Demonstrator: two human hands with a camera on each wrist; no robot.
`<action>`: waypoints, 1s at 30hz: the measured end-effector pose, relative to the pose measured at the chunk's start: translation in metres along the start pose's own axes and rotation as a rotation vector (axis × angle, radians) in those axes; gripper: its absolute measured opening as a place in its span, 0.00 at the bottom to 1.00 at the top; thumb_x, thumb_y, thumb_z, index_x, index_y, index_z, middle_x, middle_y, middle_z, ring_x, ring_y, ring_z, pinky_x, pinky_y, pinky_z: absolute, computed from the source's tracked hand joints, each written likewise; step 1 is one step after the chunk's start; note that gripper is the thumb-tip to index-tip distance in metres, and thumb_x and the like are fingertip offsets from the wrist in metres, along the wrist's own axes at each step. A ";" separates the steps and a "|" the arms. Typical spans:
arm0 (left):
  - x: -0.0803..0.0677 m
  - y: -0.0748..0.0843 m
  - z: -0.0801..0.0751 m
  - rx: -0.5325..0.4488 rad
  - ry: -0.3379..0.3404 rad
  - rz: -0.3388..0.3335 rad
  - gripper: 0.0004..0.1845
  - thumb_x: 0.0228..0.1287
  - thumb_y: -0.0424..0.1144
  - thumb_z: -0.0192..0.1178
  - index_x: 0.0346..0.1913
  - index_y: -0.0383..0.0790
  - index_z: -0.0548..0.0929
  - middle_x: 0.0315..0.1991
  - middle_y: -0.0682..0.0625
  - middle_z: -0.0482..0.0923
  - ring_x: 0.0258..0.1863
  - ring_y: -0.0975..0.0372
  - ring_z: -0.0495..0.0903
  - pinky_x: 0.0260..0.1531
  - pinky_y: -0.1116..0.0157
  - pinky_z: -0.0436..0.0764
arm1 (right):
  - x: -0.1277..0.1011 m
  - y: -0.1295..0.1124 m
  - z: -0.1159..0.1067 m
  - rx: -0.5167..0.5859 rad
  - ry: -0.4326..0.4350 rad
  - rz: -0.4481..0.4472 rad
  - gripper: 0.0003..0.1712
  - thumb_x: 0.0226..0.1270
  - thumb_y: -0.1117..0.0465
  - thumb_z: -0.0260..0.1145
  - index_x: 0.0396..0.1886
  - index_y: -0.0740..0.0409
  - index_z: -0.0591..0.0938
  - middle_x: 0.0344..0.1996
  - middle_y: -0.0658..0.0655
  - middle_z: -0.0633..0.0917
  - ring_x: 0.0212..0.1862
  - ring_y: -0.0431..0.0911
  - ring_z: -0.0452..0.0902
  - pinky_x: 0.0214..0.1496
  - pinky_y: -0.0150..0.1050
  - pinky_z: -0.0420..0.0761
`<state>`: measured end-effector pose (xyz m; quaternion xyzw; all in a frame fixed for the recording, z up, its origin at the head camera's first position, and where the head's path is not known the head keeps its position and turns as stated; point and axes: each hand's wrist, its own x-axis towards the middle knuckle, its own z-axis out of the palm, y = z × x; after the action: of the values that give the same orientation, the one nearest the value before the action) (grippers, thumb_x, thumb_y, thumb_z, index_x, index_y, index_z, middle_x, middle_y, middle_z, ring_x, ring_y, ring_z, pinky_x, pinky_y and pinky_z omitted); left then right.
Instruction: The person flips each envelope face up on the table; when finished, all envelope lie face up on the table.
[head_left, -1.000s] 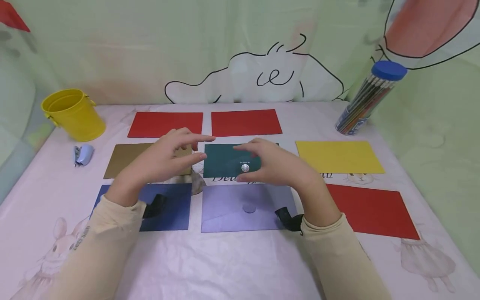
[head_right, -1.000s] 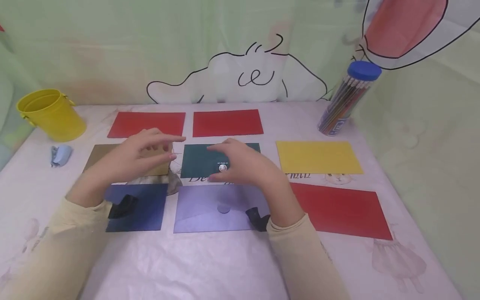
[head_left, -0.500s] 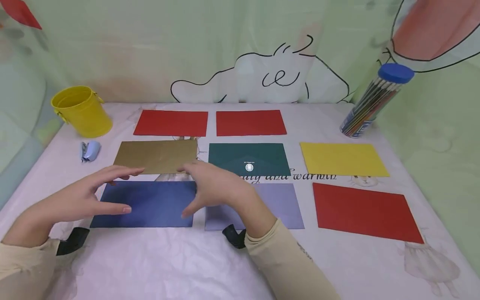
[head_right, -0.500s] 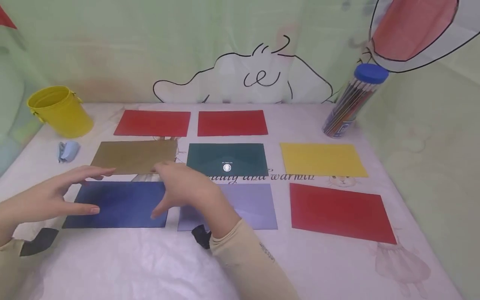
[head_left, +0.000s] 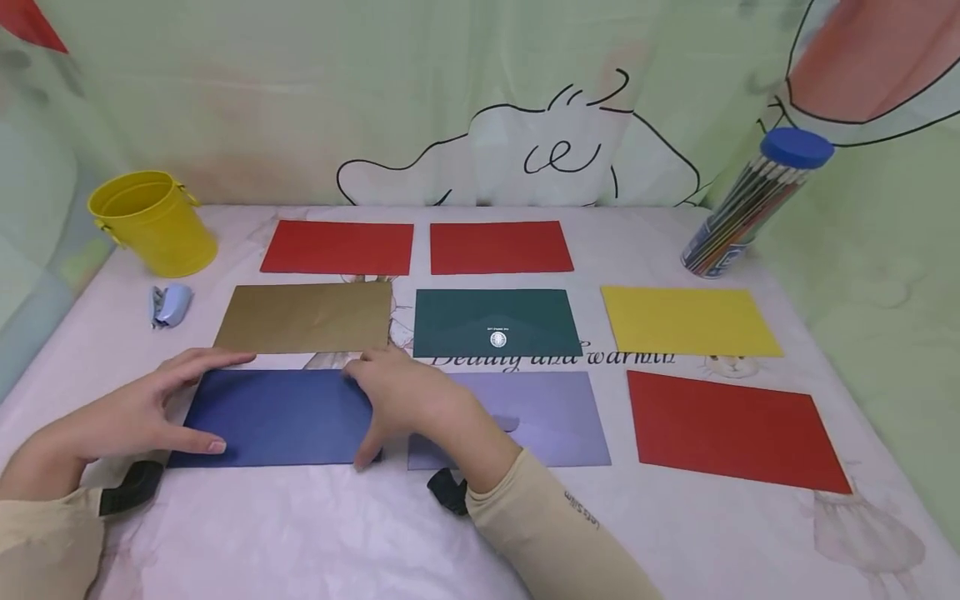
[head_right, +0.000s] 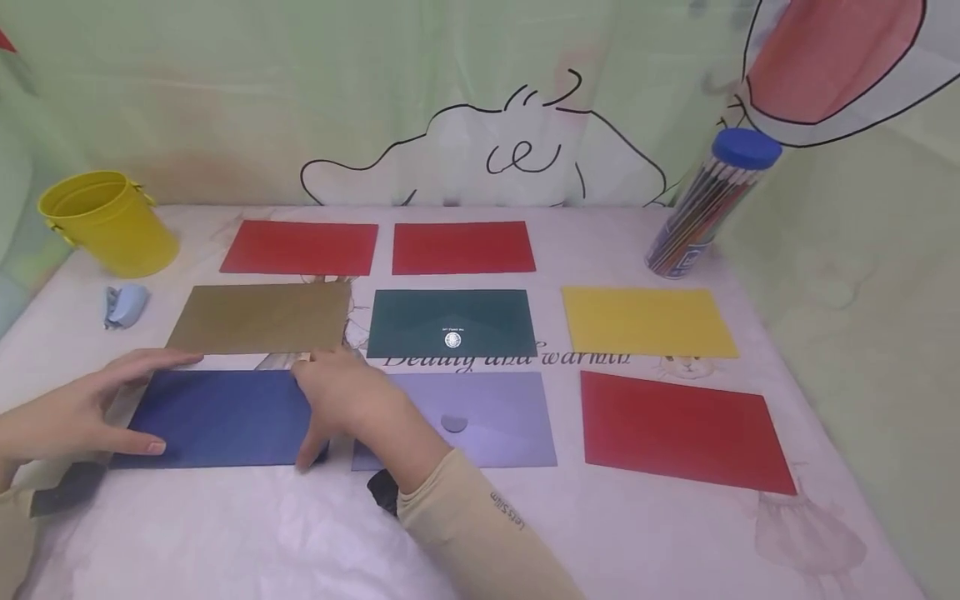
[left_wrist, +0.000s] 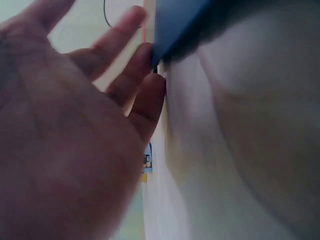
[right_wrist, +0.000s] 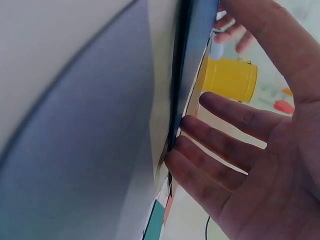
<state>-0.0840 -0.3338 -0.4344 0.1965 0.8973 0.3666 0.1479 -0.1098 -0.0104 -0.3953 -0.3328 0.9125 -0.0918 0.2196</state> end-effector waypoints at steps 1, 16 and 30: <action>-0.001 -0.001 0.001 -0.008 -0.011 -0.004 0.50 0.48 0.41 0.80 0.75 0.56 0.65 0.70 0.49 0.57 0.67 0.56 0.53 0.62 0.41 0.59 | 0.000 0.000 0.000 -0.008 -0.003 0.001 0.57 0.43 0.38 0.83 0.72 0.51 0.72 0.66 0.51 0.72 0.69 0.47 0.62 0.64 0.36 0.71; -0.005 -0.006 0.014 0.107 -0.028 0.077 0.54 0.41 0.48 0.83 0.74 0.55 0.67 0.71 0.47 0.53 0.65 0.40 0.48 0.47 0.39 0.60 | -0.002 -0.004 0.006 -0.185 0.015 -0.010 0.58 0.40 0.32 0.82 0.72 0.48 0.73 0.68 0.51 0.70 0.69 0.47 0.61 0.66 0.36 0.69; -0.011 -0.014 0.007 -0.057 0.008 0.175 0.52 0.47 0.31 0.79 0.76 0.45 0.64 0.73 0.54 0.61 0.68 0.72 0.53 0.56 0.80 0.55 | -0.007 0.020 -0.006 0.162 -0.016 -0.103 0.44 0.49 0.42 0.81 0.67 0.45 0.77 0.61 0.43 0.77 0.62 0.38 0.70 0.59 0.33 0.72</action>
<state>-0.0751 -0.3437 -0.4475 0.2685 0.8665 0.4042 0.1170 -0.1194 0.0090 -0.3935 -0.3610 0.8820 -0.1737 0.2482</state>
